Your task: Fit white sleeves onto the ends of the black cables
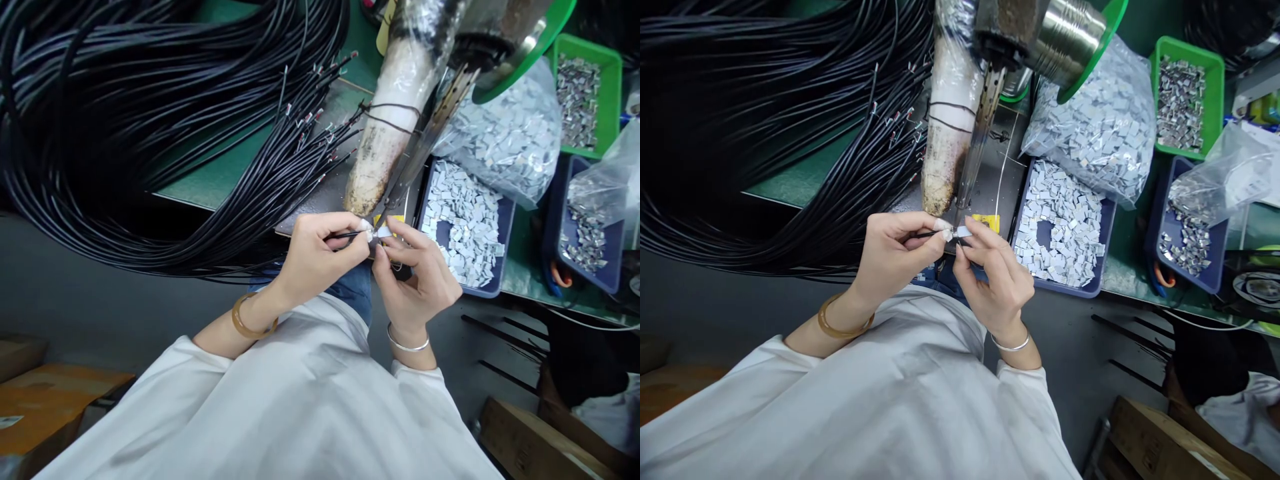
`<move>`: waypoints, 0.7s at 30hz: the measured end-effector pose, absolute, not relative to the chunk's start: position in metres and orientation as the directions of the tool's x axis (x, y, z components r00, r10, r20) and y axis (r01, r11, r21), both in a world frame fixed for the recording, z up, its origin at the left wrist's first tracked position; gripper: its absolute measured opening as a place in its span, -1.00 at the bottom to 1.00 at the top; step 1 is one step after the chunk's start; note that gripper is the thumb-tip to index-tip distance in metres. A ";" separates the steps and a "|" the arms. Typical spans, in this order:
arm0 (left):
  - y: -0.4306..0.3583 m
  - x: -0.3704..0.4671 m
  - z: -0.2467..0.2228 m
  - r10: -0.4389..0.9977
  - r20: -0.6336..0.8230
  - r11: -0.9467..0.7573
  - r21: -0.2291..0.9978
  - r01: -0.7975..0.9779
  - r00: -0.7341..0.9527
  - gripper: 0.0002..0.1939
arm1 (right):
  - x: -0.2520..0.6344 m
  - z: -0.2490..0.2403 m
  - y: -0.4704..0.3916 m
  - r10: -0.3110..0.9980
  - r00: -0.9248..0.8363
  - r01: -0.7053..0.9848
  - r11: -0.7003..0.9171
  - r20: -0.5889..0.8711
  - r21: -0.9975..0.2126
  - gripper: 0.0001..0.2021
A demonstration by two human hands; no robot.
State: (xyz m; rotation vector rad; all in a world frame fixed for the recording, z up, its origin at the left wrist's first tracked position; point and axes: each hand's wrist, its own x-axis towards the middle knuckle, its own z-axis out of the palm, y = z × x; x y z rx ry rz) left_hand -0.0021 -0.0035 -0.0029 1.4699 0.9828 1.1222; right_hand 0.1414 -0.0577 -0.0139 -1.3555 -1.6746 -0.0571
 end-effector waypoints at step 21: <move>-0.009 -0.003 -0.013 0.940 0.188 -0.243 0.955 0.171 0.286 -0.88 | 0.145 -0.016 -0.060 0.768 0.073 0.774 0.359 0.636 -0.522 -0.86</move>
